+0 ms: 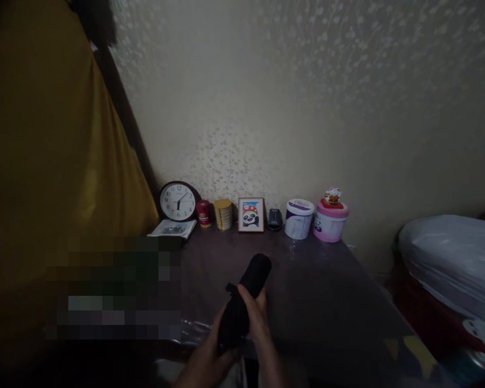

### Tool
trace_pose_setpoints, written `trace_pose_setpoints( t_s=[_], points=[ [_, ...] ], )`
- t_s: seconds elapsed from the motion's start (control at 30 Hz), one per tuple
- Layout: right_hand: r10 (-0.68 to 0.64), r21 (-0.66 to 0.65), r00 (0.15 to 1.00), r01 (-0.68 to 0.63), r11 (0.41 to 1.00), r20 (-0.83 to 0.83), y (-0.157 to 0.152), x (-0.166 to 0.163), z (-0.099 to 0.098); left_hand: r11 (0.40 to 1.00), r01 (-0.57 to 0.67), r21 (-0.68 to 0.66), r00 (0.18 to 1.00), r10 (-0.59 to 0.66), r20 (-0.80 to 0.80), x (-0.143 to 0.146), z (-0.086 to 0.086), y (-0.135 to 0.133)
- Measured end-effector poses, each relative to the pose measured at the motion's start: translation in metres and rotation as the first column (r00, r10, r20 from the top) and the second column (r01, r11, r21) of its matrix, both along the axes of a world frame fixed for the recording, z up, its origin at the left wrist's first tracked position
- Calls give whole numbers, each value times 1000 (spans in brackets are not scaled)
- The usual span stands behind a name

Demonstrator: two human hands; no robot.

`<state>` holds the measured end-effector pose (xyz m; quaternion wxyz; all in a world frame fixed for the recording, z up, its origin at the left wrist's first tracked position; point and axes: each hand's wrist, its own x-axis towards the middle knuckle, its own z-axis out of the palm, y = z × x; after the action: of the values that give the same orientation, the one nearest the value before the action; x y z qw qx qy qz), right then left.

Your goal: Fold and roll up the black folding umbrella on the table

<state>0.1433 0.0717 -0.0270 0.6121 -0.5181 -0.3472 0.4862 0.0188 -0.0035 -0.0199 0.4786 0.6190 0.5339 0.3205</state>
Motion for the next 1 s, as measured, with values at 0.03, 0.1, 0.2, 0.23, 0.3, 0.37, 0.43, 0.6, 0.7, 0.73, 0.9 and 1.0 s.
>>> trace_pose_setpoints(
  t_s=[0.03, 0.1, 0.2, 0.23, 0.3, 0.37, 0.43, 0.6, 0.7, 0.73, 0.9, 1.0],
  points=[
    [4, -7, 1000, -4, 1000, -22, 0, 0, -1, 1000, 11, -22, 998, -10, 58, -2, 1, 2],
    [26, -12, 997, -27, 1000, -66, -2, -1, -2, 998, 15, -58, 987, -5, 158, -6, 6, 8],
    [58, -9, 993, -60, 998, -107, -4, -2, -1, 999, -32, -32, 978, 37, 203, -2, 12, 18],
    [72, -17, 991, -74, 997, -111, -4, -3, -1, 998, -53, -18, 978, 56, 201, 1, 12, 20],
    [92, -36, 991, -96, 995, -99, -5, -2, 0, 995, -98, -7, 974, 97, 203, 8, 9, 23],
    [106, -32, 993, -108, 994, -53, -4, -1, 0, 991, -131, 10, 970, 127, 206, 14, 3, 24],
    [98, -13, 994, -98, 995, 47, -2, 3, 1, 987, -153, 55, 974, 141, 180, 15, -2, 24],
    [40, 57, 950, -60, 997, 309, 6, 14, -4, 975, -122, 187, 991, 130, -31, 6, -2, 25],
    [3, 60, 885, -36, 998, 465, 9, 17, -13, 977, -92, 192, 970, 131, -203, 1, -1, 28],
    [-22, 71, 859, -17, 997, 512, 9, 18, -15, 979, -87, 186, 956, 134, -260, 0, -1, 30],
    [-54, 200, 794, -86, 976, 606, 8, 20, -21, 987, -31, 158, 872, 104, -479, 2, -4, 34],
    [27, 229, 768, -224, 947, 639, 9, 22, -19, 988, -11, 154, 842, 92, -531, 4, -6, 34]
  ],
)
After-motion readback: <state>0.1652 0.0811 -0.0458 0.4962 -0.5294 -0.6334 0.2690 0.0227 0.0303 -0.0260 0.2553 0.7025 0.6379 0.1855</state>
